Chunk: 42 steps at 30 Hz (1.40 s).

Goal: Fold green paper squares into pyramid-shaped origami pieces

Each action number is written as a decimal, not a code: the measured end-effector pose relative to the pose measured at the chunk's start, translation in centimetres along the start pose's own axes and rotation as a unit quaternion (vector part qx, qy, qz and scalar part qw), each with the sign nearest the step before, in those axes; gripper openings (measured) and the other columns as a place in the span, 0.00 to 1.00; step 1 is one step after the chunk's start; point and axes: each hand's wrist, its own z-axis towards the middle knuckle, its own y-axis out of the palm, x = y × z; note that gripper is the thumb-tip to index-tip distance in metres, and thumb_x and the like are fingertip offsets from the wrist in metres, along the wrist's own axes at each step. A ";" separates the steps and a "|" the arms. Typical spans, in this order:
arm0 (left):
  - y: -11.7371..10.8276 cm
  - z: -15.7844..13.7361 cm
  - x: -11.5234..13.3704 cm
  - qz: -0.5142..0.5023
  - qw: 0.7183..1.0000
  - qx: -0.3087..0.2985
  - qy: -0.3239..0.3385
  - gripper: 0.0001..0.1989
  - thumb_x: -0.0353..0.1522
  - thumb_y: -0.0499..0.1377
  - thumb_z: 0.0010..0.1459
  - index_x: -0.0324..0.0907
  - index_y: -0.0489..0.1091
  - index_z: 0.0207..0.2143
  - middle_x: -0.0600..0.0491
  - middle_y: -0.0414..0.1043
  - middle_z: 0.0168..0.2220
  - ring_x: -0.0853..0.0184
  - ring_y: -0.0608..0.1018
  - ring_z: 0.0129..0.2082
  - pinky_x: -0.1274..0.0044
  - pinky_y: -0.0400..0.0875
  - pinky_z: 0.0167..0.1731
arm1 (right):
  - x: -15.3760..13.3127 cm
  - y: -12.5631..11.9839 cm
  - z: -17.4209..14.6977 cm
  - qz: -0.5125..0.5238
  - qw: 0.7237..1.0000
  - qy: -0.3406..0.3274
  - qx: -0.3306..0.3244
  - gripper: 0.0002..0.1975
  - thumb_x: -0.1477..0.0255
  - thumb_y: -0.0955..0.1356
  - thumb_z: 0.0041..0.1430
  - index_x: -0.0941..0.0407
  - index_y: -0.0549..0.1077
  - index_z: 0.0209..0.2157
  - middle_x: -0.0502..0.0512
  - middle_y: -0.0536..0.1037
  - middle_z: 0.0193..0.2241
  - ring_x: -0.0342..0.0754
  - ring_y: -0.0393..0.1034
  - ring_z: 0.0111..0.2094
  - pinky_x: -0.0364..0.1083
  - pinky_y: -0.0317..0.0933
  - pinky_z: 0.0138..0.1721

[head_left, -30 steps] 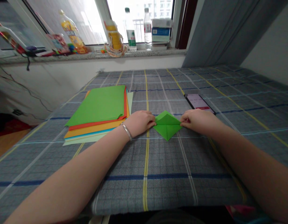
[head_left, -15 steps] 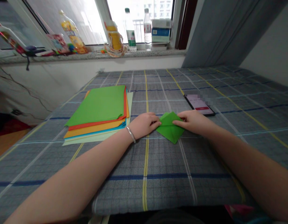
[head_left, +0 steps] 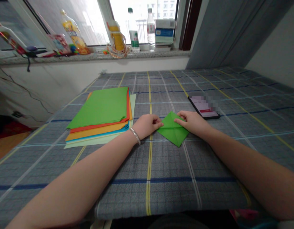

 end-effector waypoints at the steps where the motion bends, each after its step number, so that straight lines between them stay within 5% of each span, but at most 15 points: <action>1: -0.1 0.0 0.0 -0.006 1.000 -0.002 -0.007 0.10 0.38 0.58 0.58 0.41 0.75 0.32 0.55 0.74 0.26 0.70 0.72 0.26 0.78 0.61 0.28 | -0.1 0.0 0.0 -0.009 1.000 0.004 -0.002 0.11 0.63 0.65 0.60 0.55 0.74 0.35 0.51 0.74 0.26 0.46 0.66 0.28 0.44 0.53 0.28; 12: -2.0 -0.2 -0.4 -0.089 0.980 -0.149 -0.102 0.12 0.38 0.55 0.60 0.40 0.68 0.26 0.58 0.66 0.19 0.73 0.67 0.17 0.80 0.60 0.20 | -0.2 0.4 0.2 -0.076 0.997 -0.022 0.004 0.09 0.65 0.65 0.62 0.57 0.70 0.32 0.56 0.76 0.32 0.49 0.67 0.34 0.46 0.57 0.35; 18: -2.0 0.0 -0.4 0.005 0.990 -0.131 -0.055 0.14 0.40 0.54 0.61 0.40 0.70 0.28 0.57 0.68 0.20 0.71 0.69 0.21 0.79 0.59 0.24 | 0.1 0.8 0.5 -0.075 0.997 -0.023 -0.002 0.08 0.67 0.65 0.62 0.56 0.70 0.33 0.56 0.75 0.33 0.50 0.68 0.35 0.46 0.57 0.36; 28: -0.1 -1.5 2.0 0.258 0.963 -0.076 0.008 0.14 0.30 0.45 0.67 0.33 0.68 0.44 0.41 0.74 0.41 0.58 0.80 0.40 0.72 0.72 0.38 | -0.3 1.1 0.3 -0.080 0.997 0.003 -0.002 0.11 0.68 0.66 0.63 0.59 0.71 0.44 0.60 0.77 0.41 0.53 0.71 0.42 0.48 0.62 0.43; 36: -0.3 -2.4 3.3 0.285 0.955 -0.073 -0.029 0.15 0.24 0.42 0.64 0.35 0.67 0.44 0.43 0.75 0.38 0.54 0.81 0.38 0.66 0.76 0.33 | -0.1 1.2 0.2 -0.076 0.997 -0.024 0.007 0.13 0.69 0.66 0.63 0.59 0.72 0.47 0.60 0.76 0.45 0.53 0.71 0.46 0.50 0.62 0.50; 42: 0.0 -1.9 2.4 0.278 0.959 -0.010 -0.056 0.15 0.33 0.46 0.65 0.37 0.71 0.38 0.44 0.76 0.34 0.52 0.81 0.36 0.65 0.75 0.31 | 0.1 1.3 0.3 -0.092 0.995 -0.032 0.000 0.14 0.68 0.65 0.63 0.59 0.73 0.47 0.60 0.76 0.45 0.55 0.71 0.47 0.51 0.62 0.50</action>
